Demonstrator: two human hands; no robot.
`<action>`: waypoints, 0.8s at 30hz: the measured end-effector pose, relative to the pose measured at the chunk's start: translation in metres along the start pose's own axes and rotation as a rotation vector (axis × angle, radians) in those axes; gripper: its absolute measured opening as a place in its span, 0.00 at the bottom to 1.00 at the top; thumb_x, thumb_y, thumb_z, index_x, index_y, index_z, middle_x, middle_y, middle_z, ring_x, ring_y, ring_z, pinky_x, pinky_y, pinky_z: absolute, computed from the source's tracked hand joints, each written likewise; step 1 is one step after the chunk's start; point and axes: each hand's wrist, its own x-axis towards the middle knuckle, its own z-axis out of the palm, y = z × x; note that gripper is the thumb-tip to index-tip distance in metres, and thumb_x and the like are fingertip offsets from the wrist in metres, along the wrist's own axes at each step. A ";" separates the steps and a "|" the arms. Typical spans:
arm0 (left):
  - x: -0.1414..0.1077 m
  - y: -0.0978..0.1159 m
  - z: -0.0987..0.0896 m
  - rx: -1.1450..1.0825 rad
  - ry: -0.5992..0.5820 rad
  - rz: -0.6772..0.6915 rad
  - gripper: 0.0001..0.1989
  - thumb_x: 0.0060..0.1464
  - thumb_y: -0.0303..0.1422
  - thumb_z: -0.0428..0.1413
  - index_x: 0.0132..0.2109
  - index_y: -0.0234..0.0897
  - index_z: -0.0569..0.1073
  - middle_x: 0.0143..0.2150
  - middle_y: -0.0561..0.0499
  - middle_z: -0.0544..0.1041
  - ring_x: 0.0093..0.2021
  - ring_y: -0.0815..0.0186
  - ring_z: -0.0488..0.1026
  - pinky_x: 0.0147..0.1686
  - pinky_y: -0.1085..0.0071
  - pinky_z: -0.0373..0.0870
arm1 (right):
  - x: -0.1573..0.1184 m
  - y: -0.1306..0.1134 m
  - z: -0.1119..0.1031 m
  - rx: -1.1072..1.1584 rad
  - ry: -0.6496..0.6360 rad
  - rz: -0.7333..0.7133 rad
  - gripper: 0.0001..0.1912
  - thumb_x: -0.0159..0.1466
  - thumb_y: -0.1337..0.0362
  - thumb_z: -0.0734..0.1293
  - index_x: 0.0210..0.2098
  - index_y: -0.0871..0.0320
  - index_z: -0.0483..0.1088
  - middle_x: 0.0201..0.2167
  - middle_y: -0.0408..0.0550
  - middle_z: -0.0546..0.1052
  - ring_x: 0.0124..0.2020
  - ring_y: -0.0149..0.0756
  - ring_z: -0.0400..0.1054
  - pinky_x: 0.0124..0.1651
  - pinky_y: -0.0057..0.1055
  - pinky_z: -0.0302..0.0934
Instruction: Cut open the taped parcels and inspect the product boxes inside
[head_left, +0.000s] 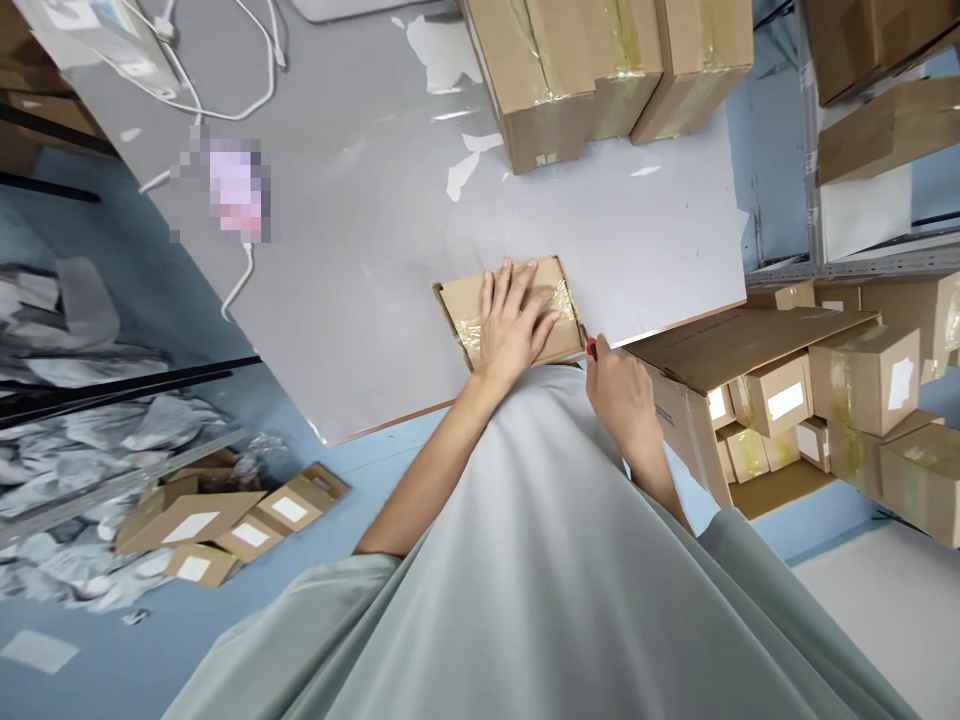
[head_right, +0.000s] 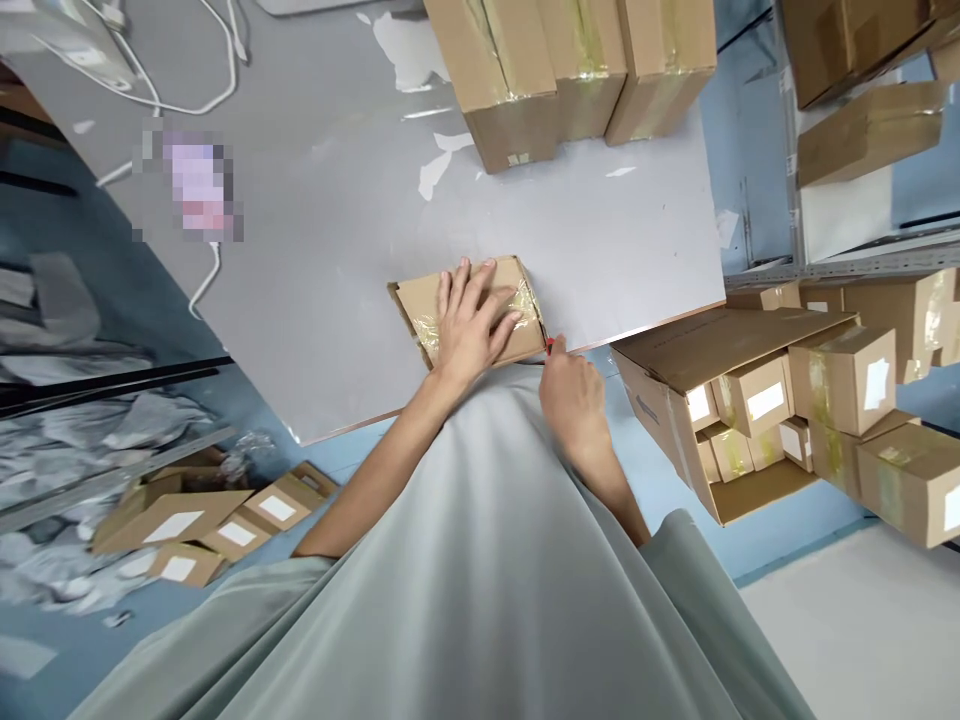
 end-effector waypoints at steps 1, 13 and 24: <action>-0.003 -0.001 -0.005 0.007 0.004 -0.016 0.25 0.79 0.54 0.53 0.70 0.49 0.79 0.85 0.44 0.66 0.89 0.43 0.51 0.87 0.32 0.39 | -0.001 0.009 -0.003 0.039 0.012 -0.031 0.22 0.82 0.66 0.61 0.72 0.62 0.73 0.49 0.65 0.90 0.51 0.58 0.87 0.53 0.42 0.76; -0.094 -0.086 -0.059 -0.029 0.284 -0.411 0.42 0.75 0.64 0.48 0.83 0.47 0.65 0.87 0.38 0.61 0.88 0.44 0.54 0.86 0.39 0.51 | 0.214 0.065 0.096 0.971 0.043 0.083 0.14 0.80 0.52 0.68 0.46 0.56 0.68 0.38 0.49 0.87 0.29 0.30 0.77 0.37 0.24 0.71; -0.149 -0.158 -0.041 -0.181 0.497 -0.654 0.45 0.75 0.68 0.40 0.76 0.40 0.72 0.75 0.33 0.77 0.74 0.51 0.77 0.75 0.49 0.74 | 0.190 -0.008 0.091 0.519 0.170 -0.367 0.19 0.82 0.52 0.58 0.56 0.58 0.74 0.53 0.61 0.86 0.54 0.47 0.79 0.61 0.41 0.72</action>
